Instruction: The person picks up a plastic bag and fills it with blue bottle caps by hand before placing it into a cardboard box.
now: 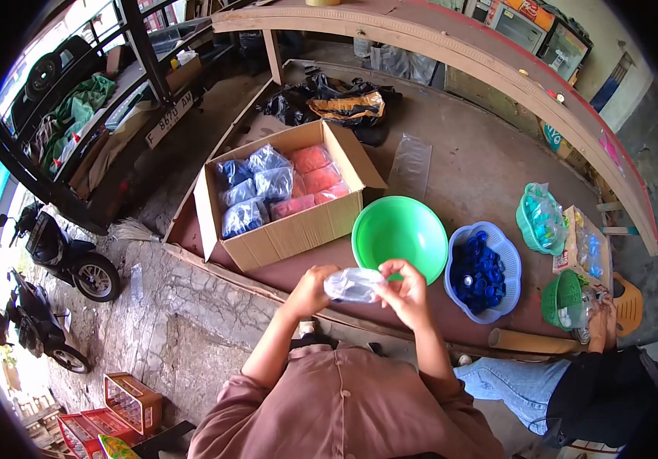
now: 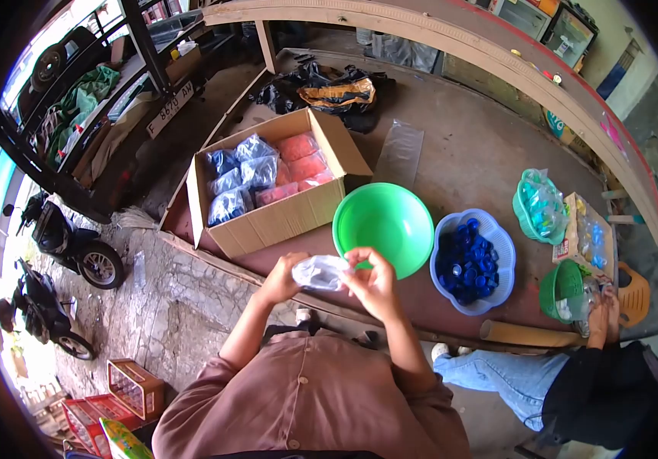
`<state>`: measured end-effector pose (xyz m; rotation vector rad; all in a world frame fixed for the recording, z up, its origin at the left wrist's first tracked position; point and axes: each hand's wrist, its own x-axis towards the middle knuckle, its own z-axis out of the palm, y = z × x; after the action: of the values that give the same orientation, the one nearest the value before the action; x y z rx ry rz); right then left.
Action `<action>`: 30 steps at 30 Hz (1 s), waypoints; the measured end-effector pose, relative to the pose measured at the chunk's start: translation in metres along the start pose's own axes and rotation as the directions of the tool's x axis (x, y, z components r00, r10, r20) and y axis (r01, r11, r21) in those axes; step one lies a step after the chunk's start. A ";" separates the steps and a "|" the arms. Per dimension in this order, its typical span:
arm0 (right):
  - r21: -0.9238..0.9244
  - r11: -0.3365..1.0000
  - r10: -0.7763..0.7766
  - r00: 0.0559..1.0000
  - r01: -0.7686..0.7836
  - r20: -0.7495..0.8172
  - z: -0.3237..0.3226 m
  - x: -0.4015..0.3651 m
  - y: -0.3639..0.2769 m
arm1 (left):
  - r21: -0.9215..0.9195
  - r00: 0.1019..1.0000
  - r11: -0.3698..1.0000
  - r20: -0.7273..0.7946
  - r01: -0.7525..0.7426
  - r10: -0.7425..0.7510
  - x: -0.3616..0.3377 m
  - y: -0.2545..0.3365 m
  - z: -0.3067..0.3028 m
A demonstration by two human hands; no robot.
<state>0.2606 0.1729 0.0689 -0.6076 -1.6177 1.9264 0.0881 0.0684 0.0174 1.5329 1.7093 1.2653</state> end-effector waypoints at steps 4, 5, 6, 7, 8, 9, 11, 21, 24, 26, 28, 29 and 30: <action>0.070 0.997 -0.010 0.993 0.019 -0.117 -0.017 0.009 -0.005 | 0.340 0.991 0.931 0.009 -0.131 0.136 0.008 -0.017 -0.003; 0.046 0.999 -0.015 0.991 0.021 -0.131 -0.022 0.009 -0.008 | 0.333 0.990 0.933 0.013 -0.134 0.137 0.009 -0.018 -0.004; 0.033 0.998 -0.042 0.987 0.047 -0.158 -0.022 0.006 -0.011 | 0.353 0.987 0.923 0.008 -0.153 0.160 0.010 -0.018 -0.005; 0.019 0.997 -0.071 0.981 0.076 -0.183 -0.022 0.005 -0.014 | 0.375 0.983 0.911 0.002 -0.172 0.185 0.010 -0.018 -0.006; 0.019 0.997 -0.072 0.980 0.077 -0.185 -0.022 0.002 -0.013 | 0.414 0.979 0.891 0.003 -0.187 0.204 0.012 -0.015 -0.007; -0.222 0.952 -0.271 0.916 0.210 -0.296 -0.022 -0.002 -0.012 | 0.413 0.979 0.891 0.004 -0.189 0.206 0.011 -0.015 -0.008; -0.800 0.566 -0.613 0.751 0.200 -0.246 -0.009 -0.012 -0.038 | 0.485 0.984 0.859 0.019 -0.163 0.176 0.013 -0.016 -0.009; -0.588 0.704 -0.301 0.917 0.399 0.263 0.003 -0.002 -0.049 | 0.182 0.931 0.949 0.310 -0.256 0.192 0.012 0.004 0.002; -0.536 0.766 -0.407 0.913 0.355 0.024 -0.013 0.001 -0.070 | 0.023 0.944 0.983 0.286 -0.180 0.166 0.023 0.007 -0.007; -0.383 0.812 -0.532 0.827 0.439 -0.180 -0.024 0.001 -0.071 | -0.033 0.947 0.993 0.299 -0.114 0.119 0.032 0.022 -0.017; -0.277 0.756 -0.653 0.652 0.593 -0.386 -0.037 0.000 -0.079 | -0.019 0.943 0.995 0.317 -0.101 0.102 0.036 0.017 -0.021; -0.382 0.760 -0.650 0.624 0.526 -0.434 -0.042 -0.003 -0.084 | -0.001 0.942 0.997 0.328 -0.078 0.074 0.036 0.015 -0.022; -0.506 0.719 -0.663 0.688 0.476 -0.294 -0.041 -0.004 -0.087 | -0.081 0.930 0.996 0.362 -0.034 0.062 0.036 0.017 -0.024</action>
<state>0.3002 0.2116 0.1474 -0.5496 -1.6192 0.8989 0.0673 0.0939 0.0504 1.6536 1.3800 0.9777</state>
